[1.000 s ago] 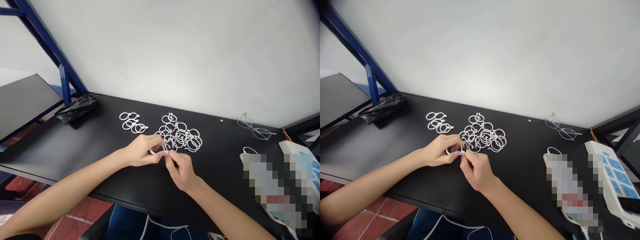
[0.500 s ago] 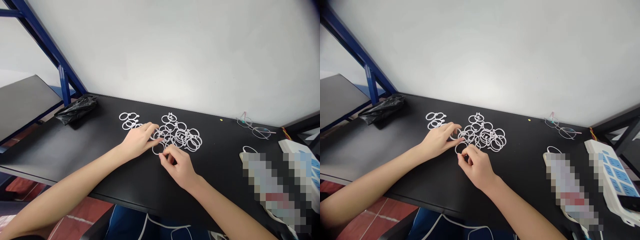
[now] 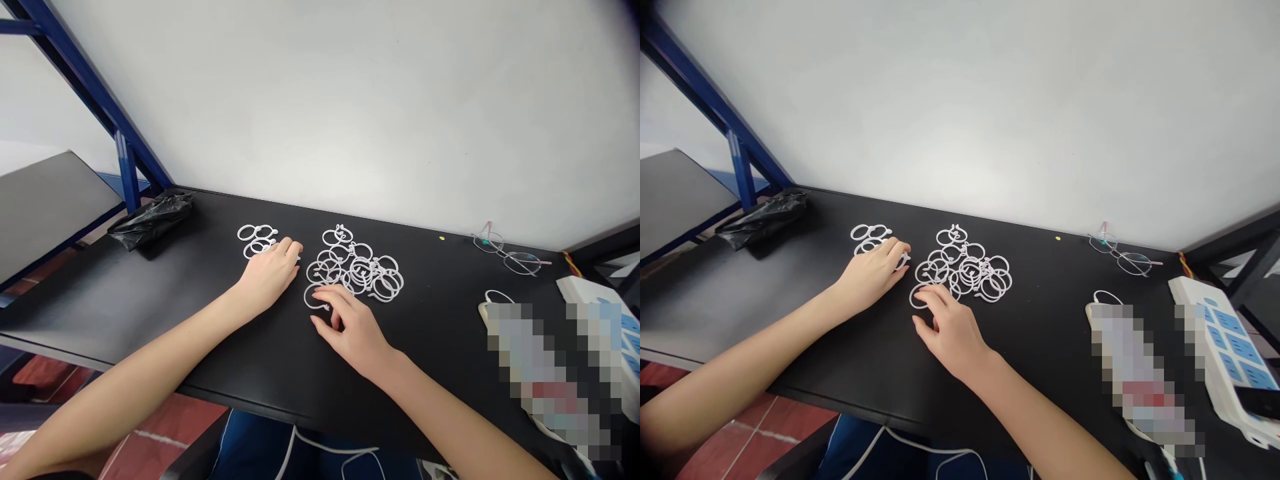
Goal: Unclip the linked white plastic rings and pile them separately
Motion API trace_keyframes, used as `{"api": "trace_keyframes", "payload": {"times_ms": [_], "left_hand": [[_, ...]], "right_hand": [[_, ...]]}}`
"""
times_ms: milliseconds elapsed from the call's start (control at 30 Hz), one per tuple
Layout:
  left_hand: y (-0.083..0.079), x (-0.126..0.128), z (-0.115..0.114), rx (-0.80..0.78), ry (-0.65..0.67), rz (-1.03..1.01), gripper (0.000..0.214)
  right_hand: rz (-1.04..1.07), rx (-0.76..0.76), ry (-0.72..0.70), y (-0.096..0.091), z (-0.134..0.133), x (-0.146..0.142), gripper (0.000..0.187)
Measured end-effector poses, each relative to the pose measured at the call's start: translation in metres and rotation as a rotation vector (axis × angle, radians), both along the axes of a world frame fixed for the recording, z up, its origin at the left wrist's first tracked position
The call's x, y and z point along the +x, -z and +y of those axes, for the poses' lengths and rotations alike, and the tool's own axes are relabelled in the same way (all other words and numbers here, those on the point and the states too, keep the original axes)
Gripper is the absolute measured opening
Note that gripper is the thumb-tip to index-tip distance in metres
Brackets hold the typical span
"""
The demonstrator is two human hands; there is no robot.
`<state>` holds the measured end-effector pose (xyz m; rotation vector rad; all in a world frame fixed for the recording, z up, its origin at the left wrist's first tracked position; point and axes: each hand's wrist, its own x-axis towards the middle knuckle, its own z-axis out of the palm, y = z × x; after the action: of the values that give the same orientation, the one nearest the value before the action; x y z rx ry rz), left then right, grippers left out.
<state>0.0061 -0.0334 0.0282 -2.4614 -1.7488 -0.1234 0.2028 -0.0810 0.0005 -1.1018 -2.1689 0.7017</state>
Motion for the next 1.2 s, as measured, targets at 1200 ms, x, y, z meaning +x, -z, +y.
{"api": "trace_keyframes", "payload": {"times_ms": [1200], "left_hand": [[-0.006,0.001,0.0,-0.125,-0.112,0.057,0.053]], "right_hand": [[-0.052,0.004,-0.014,0.002,0.001,0.001,0.009]]}}
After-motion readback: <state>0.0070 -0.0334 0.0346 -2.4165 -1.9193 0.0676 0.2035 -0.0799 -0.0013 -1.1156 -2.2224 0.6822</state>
